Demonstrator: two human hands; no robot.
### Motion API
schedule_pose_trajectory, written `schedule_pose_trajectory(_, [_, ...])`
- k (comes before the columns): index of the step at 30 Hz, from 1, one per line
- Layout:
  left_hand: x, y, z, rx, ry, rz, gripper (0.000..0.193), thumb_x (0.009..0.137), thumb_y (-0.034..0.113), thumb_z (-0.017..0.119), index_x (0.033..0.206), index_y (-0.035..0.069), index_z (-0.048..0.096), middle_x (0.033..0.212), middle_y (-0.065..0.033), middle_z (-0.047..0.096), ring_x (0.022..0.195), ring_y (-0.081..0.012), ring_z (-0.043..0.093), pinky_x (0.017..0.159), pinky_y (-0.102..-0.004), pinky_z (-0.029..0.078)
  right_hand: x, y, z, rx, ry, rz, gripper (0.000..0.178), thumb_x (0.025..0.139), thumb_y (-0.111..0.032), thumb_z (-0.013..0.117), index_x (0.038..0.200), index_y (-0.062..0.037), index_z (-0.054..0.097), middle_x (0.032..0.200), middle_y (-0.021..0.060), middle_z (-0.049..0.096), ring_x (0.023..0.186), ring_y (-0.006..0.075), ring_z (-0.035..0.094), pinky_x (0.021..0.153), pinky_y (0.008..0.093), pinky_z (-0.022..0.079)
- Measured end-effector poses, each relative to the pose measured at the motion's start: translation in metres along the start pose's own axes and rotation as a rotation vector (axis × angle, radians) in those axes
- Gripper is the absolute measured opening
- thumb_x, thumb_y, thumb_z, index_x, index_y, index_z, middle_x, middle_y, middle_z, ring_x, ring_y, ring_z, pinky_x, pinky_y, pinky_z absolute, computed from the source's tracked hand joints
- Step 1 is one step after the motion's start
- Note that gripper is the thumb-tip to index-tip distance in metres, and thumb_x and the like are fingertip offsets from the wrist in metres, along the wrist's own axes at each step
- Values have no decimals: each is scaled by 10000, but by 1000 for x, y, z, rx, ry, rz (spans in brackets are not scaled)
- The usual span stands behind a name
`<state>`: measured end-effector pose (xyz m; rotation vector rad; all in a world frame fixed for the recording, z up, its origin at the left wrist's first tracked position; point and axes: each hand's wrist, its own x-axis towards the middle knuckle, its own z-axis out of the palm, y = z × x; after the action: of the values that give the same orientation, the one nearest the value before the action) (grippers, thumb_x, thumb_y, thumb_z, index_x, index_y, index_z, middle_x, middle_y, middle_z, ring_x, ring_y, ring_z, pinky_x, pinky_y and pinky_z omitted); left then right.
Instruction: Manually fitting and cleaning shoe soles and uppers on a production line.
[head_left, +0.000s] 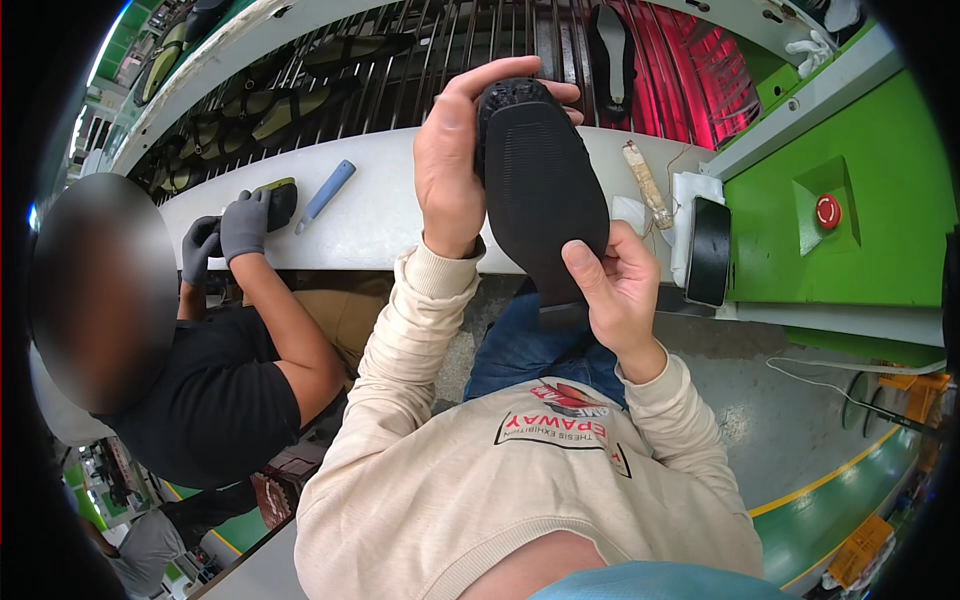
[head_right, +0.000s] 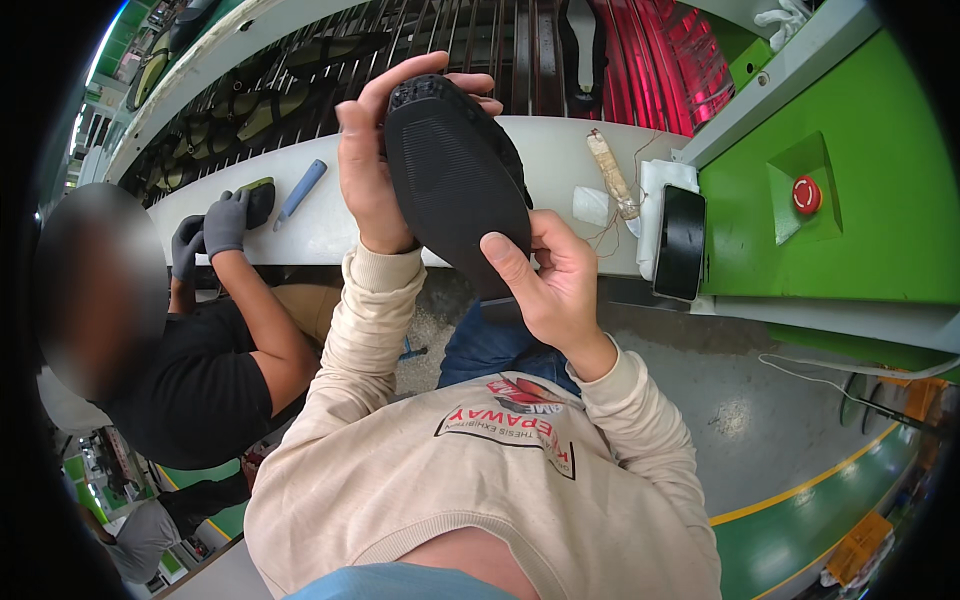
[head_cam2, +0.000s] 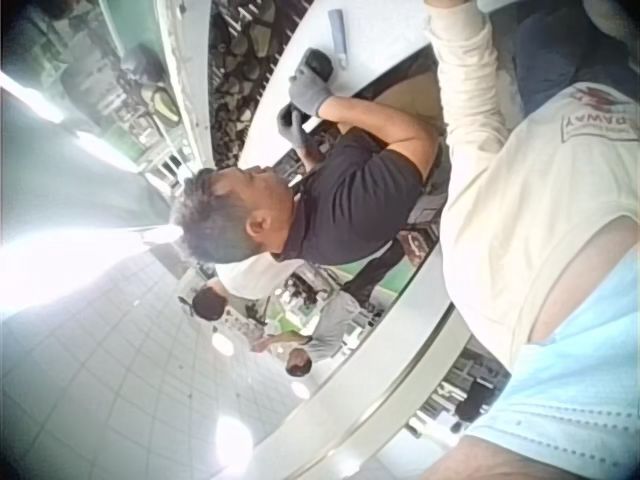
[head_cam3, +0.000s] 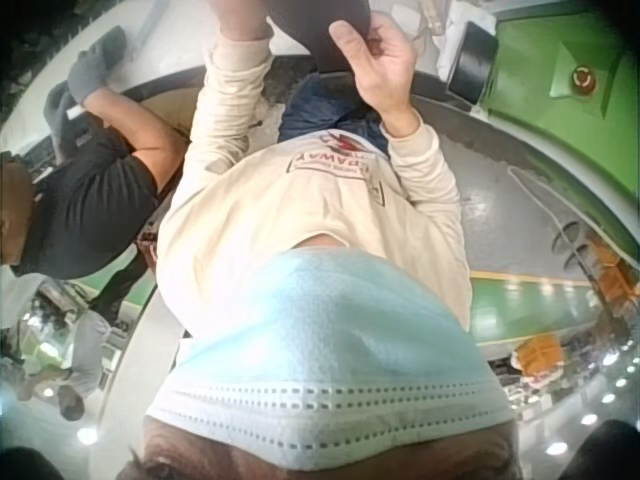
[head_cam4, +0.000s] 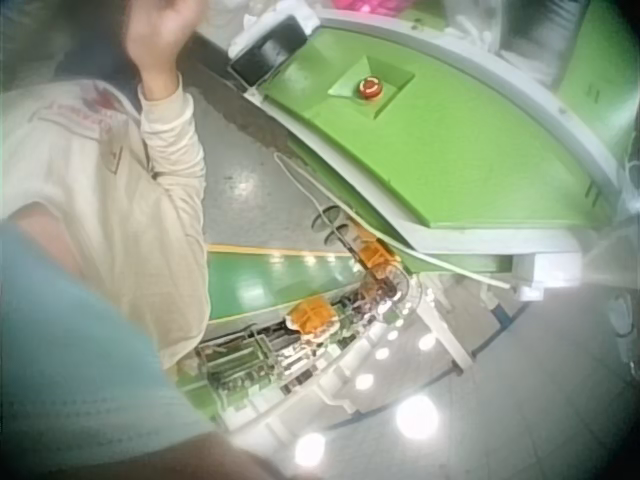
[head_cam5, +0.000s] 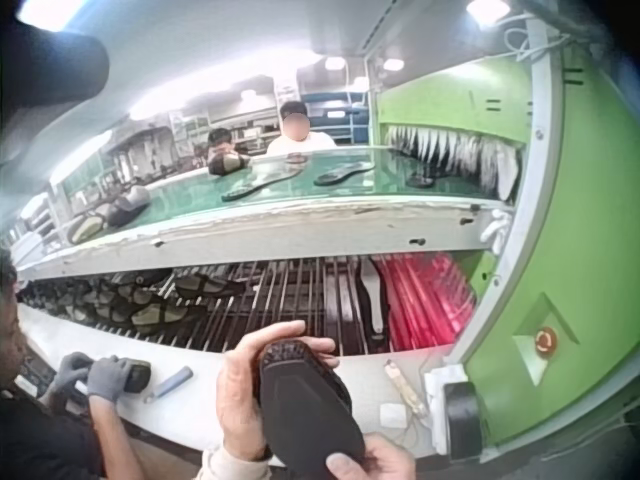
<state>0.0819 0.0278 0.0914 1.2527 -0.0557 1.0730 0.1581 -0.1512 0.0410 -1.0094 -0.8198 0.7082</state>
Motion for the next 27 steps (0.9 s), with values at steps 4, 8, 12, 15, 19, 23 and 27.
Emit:
schedule_pose_trajectory(4, [-2, 4, 1, 122, -12, -64, 937, 1109, 714, 193, 1408, -92, 567, 1214, -331, 717, 1065, -387, 739, 963, -478, 606, 2, -3, 1, -14, -11, 11, 251, 1035, -191, 782, 1147, 18, 700, 1004, 26, 749, 874, 66, 656, 797, 230, 535])
schedule_pose_trajectory(8, [-4, 8, 4, 133, -14, -57, 947, 1102, 719, 205, 1390, -101, 581, 1212, -331, 718, 1062, -392, 739, 960, -480, 605, 2, -3, 1, -9, -10, 17, 248, 1034, -191, 782, 1141, 18, 700, 1002, 27, 750, 873, 68, 657, 799, 232, 535])
schedule_pose_trajectory(12, [-4, 8, 8, 150, 11, -79, 906, 1102, 674, 228, 1393, -108, 580, 1212, -335, 718, 1062, -399, 739, 959, -483, 604, 2, 0, -1, -18, -6, -10, 245, 1037, -190, 779, 1141, 18, 699, 996, 23, 745, 867, 63, 650, 789, 227, 530])
schedule_pose_trajectory(15, [-4, 9, 8, 118, 18, -95, 893, 1101, 653, 218, 1392, -109, 583, 1212, -335, 718, 1065, -403, 738, 962, -486, 602, 1, 0, -2, -11, -3, -8, 240, 1039, -185, 776, 1141, 18, 698, 992, 19, 741, 865, 58, 644, 782, 222, 526])
schedule_pose_trajectory(19, [-4, 8, 7, 101, 26, -98, 913, 1095, 660, 191, 1390, -109, 585, 1214, -333, 719, 1074, -408, 737, 972, -485, 599, 1, 0, -1, 7, 15, -3, 231, 1042, -176, 771, 1141, 19, 698, 995, 17, 740, 863, 54, 639, 775, 215, 521])
schedule_pose_trajectory(23, [-5, 8, 8, 99, 32, -103, 883, 1099, 636, 213, 1392, -108, 585, 1217, -332, 720, 1082, -404, 737, 979, -481, 597, 2, 1, -1, 7, 19, -3, 229, 1042, -173, 771, 1143, 19, 698, 1000, 17, 741, 863, 53, 638, 776, 216, 521])
schedule_pose_trajectory(27, [-5, 10, 9, 147, 38, -100, 788, 1085, 558, 303, 1389, -112, 586, 1217, -336, 719, 1084, -407, 740, 974, -481, 603, 2, 1, -1, 10, 1, 1, 229, 1040, -171, 772, 1146, 20, 699, 1010, 23, 745, 872, 57, 644, 786, 221, 527])
